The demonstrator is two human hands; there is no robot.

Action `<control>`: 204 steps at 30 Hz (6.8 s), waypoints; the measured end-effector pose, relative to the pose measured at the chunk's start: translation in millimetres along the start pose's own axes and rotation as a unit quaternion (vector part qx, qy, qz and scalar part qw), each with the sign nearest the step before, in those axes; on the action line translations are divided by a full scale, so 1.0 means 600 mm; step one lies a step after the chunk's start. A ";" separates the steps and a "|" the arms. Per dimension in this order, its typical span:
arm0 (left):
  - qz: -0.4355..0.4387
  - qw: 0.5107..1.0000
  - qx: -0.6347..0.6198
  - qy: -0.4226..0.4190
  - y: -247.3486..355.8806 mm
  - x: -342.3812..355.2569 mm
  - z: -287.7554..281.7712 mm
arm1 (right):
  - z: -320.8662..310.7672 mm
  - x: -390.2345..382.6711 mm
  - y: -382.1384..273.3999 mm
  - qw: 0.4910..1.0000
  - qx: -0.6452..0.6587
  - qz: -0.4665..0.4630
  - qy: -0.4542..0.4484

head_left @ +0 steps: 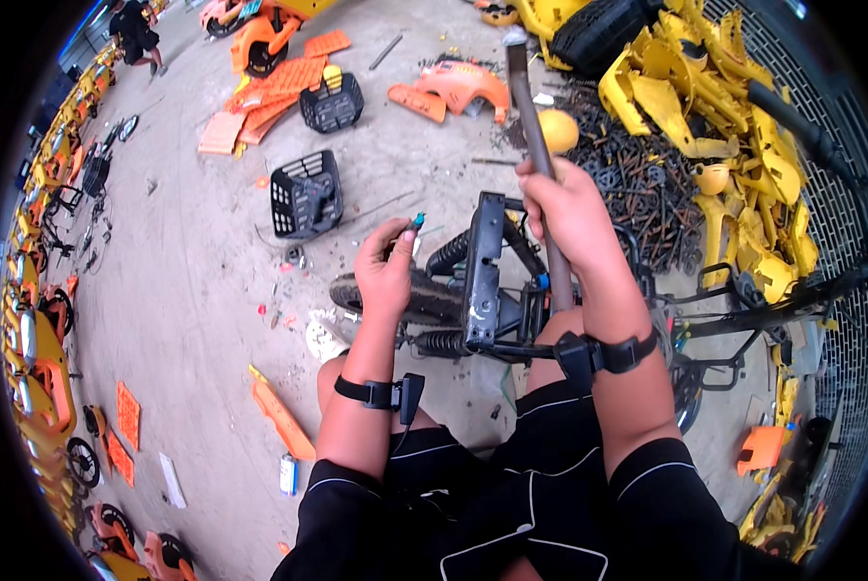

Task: The person uses a hammer to knock a component onto a bicycle frame, then fits a small spring and connector onto the rear axle area, and finally uses pliers to secure a cable.

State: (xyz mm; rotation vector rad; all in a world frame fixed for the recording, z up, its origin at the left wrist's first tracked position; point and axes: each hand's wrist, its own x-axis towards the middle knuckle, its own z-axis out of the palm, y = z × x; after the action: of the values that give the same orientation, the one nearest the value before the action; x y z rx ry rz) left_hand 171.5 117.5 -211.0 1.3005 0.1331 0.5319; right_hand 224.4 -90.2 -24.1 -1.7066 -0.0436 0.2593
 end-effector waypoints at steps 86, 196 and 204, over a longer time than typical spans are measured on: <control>0.228 0.946 0.229 -0.019 0.343 -0.474 0.127 | -0.049 -0.479 0.019 0.798 -0.215 -0.562 0.018; 0.019 0.995 0.000 -0.102 0.397 -0.460 0.124 | -0.052 -0.468 0.033 0.919 -0.031 -0.377 -0.107; 0.011 0.988 0.000 -0.154 0.401 -0.460 0.108 | -0.059 -0.471 0.014 0.921 -0.035 -0.348 -0.169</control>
State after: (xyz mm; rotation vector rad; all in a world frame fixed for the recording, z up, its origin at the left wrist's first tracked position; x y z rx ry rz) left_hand -116.6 -22.4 -21.7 1.3695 -0.1377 0.3436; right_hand -44.8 -176.0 13.8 -1.5906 -0.9079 0.0111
